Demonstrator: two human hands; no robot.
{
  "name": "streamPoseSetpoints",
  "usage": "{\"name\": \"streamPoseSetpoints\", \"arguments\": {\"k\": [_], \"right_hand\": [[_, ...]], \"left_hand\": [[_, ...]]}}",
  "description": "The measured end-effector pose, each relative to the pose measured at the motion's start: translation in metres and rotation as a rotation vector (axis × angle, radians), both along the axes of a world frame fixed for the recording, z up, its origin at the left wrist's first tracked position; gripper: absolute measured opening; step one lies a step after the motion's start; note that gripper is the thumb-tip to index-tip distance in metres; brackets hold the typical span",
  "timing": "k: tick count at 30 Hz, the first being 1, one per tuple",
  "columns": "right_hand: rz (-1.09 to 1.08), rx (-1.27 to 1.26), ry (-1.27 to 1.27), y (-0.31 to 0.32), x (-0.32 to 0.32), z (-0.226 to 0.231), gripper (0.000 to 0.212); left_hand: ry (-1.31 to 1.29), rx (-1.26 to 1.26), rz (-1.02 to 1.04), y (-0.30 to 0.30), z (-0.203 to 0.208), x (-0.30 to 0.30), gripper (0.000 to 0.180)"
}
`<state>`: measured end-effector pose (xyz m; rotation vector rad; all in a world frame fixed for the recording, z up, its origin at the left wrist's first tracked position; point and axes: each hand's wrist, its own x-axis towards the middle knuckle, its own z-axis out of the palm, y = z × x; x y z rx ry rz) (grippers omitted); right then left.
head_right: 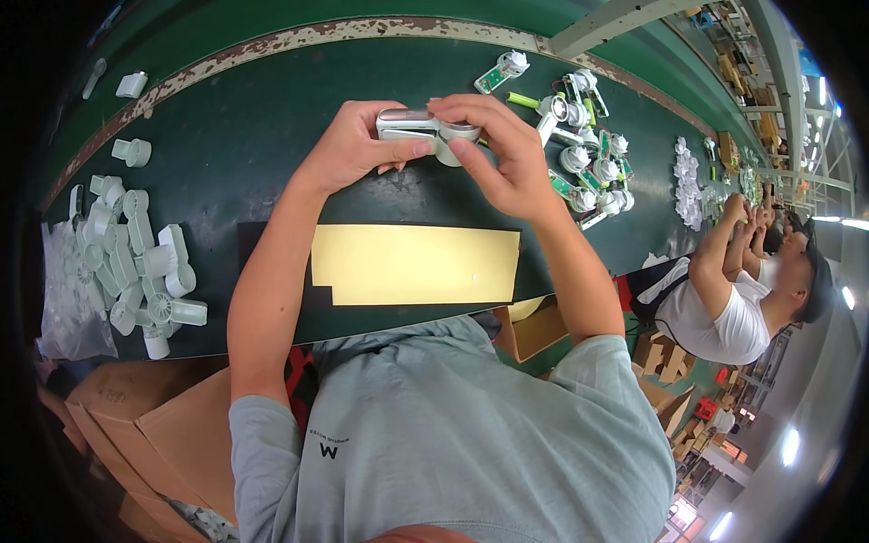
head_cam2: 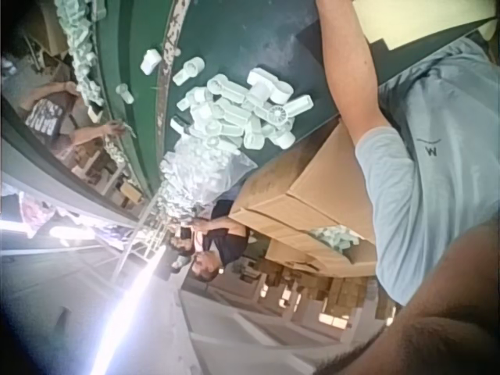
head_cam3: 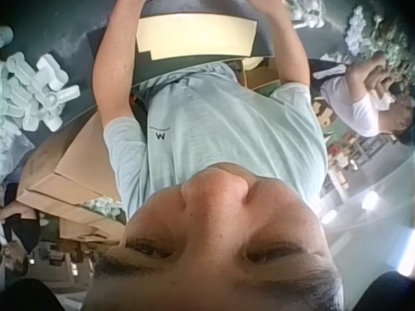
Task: Assemble small handheld electronic fans on a factory production line.
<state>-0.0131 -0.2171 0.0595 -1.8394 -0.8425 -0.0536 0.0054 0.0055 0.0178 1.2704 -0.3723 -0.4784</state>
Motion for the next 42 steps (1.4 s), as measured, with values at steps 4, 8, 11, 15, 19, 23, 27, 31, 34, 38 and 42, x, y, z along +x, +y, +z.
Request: {"name": "streamPoseSetpoints", "arguments": {"k": [4, 8, 11, 15, 19, 23, 27, 31, 34, 38, 42], "right_hand": [[-0.015, 0.052, 0.033, 0.0, -0.003, -0.003, 0.031], [-0.013, 0.047, -0.003, -0.001, -0.003, -0.006, 0.03], [-0.007, 0.014, 0.013, -0.001, -0.002, -0.002, 0.029], [0.032, -0.011, -0.001, -0.001, 0.003, -0.003, 0.027], [0.006, 0.026, 0.067, -0.002, 0.001, -0.004, 0.025], [0.031, -0.015, -0.01, -0.006, 0.007, -0.009, 0.026], [-0.154, 0.156, 0.061, 0.013, 0.004, -0.012, 0.025], [-0.501, 0.175, 0.222, 0.025, 0.003, -0.009, 0.023], [-0.568, 0.139, 0.156, 0.027, 0.01, -0.02, 0.031], [-0.615, 0.131, -0.037, 0.028, 0.015, -0.023, 0.036], [-0.634, 0.007, -0.136, 0.03, 0.016, -0.018, 0.039]], "left_hand": [[-0.008, 0.014, 0.004, 0.0, -0.001, 0.001, 0.025], [0.012, 0.017, 0.009, 0.0, 0.002, 0.0, 0.025], [0.014, 0.025, 0.015, 0.001, 0.001, -0.001, 0.026], [-0.021, 0.057, 0.039, 0.002, -0.003, 0.001, 0.027], [-0.038, 0.025, 0.06, -0.001, -0.011, 0.003, 0.03], [0.009, -0.05, 0.06, -0.003, -0.015, 0.006, 0.032], [-0.051, -0.082, 0.043, -0.007, -0.016, 0.003, 0.033], [-0.176, -0.149, 0.086, -0.013, -0.01, -0.004, 0.037], [-0.184, -0.167, 0.137, -0.016, -0.013, -0.004, 0.04], [-0.233, 0.013, 0.172, -0.019, -0.013, -0.008, 0.042], [-0.387, 0.18, 0.204, -0.018, -0.012, -0.007, 0.043]]}}
